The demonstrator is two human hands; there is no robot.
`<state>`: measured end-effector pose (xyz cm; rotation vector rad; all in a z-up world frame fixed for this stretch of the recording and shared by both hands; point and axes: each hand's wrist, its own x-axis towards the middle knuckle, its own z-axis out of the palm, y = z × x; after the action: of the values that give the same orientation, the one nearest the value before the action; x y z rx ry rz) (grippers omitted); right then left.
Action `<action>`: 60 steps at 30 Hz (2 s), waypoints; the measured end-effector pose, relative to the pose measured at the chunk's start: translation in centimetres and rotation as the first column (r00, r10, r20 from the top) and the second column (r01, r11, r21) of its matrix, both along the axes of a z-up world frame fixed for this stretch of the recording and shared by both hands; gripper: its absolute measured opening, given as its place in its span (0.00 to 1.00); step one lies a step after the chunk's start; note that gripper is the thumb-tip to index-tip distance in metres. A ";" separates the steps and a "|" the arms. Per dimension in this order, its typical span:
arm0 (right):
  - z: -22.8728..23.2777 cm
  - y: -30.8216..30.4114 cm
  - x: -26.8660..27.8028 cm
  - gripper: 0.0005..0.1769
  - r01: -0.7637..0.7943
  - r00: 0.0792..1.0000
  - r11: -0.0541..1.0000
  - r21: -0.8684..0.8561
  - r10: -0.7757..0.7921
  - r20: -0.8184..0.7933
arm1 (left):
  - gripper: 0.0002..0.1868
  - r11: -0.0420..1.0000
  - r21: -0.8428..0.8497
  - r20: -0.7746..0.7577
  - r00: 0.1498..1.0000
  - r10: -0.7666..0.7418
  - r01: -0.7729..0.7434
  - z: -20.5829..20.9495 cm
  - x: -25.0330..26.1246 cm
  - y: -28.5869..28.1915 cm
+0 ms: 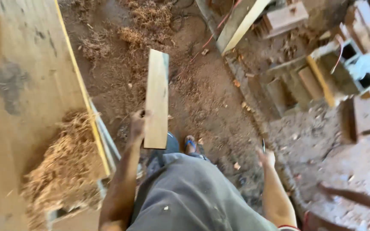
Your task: Marking lines on wooden boards using a speed square and a pen for measurement in a workshop environment.
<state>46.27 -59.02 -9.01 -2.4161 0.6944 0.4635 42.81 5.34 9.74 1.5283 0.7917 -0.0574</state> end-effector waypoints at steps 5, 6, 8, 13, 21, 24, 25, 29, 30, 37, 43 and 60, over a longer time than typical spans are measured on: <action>7.5 9.3 28.4 0.23 -0.314 0.800 0.900 -0.300 0.422 0.426 | 0.18 0.986 -0.040 0.112 0.980 0.162 -0.159 -5.3 10.1 4.5; 12.2 15.8 32.7 0.17 -0.302 0.806 0.942 -0.148 0.335 0.488 | 0.17 0.981 -0.028 0.120 0.973 0.195 -0.193 -6.1 12.4 5.8; 13.4 22.6 38.4 0.15 -0.360 0.796 0.932 -0.038 0.328 0.508 | 0.17 0.975 -0.033 0.116 0.968 0.224 -0.221 -7.5 16.7 8.1; 6.8 31.9 50.1 0.13 -0.438 0.826 0.887 0.147 0.332 0.456 | 0.16 0.955 -0.155 0.167 0.946 0.279 -0.255 -16.2 29.9 18.4; -9.9 29.1 52.7 0.24 -0.370 0.892 0.927 -0.067 0.334 -0.303 | 0.16 0.963 -0.144 0.161 0.955 0.251 -0.229 -12.5 49.6 33.4; -9.7 33.1 50.6 0.18 -0.957 0.292 0.257 -0.139 0.853 -0.432 | 0.16 0.953 -0.142 0.109 0.952 0.284 -0.268 -9.5 57.0 37.9; -8.0 35.1 51.5 0.18 -0.958 0.288 0.255 -0.135 0.856 -0.430 | 0.16 0.953 -0.138 0.107 0.952 0.286 -0.271 -11.0 59.1 39.9; -6.4 47.9 63.7 0.25 -0.766 0.641 0.630 -0.131 0.731 -0.234 | 0.16 0.948 -0.111 0.047 0.951 0.305 -0.299 -14.5 69.3 47.9; -6.8 50.7 67.9 0.27 -0.700 0.712 0.705 -0.114 0.676 -0.189 | 0.16 0.949 -0.096 -0.011 0.954 0.301 -0.301 -14.6 71.9 49.7; -9.2 68.0 112.8 0.38 -0.189 0.981 0.981 0.048 0.191 -0.028 | 0.26 0.886 0.458 -0.584 0.774 0.243 0.068 -26.8 83.1 62.0; 5.6 94.2 146.8 0.32 -0.397 0.849 0.917 0.019 0.360 0.387 | 0.37 0.979 0.205 -0.826 0.540 0.160 0.023 -31.9 88.3 68.0; -6.4 99.4 157.0 0.05 -0.211 0.928 0.873 0.439 0.319 -0.190 | 0.22 0.952 -0.034 -0.630 0.746 0.215 -0.303 -19.5 159.7 104.0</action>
<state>203.30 40.42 -15.37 -2.0674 0.3153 0.9519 202.49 109.31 -9.72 1.2511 1.4983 -0.4212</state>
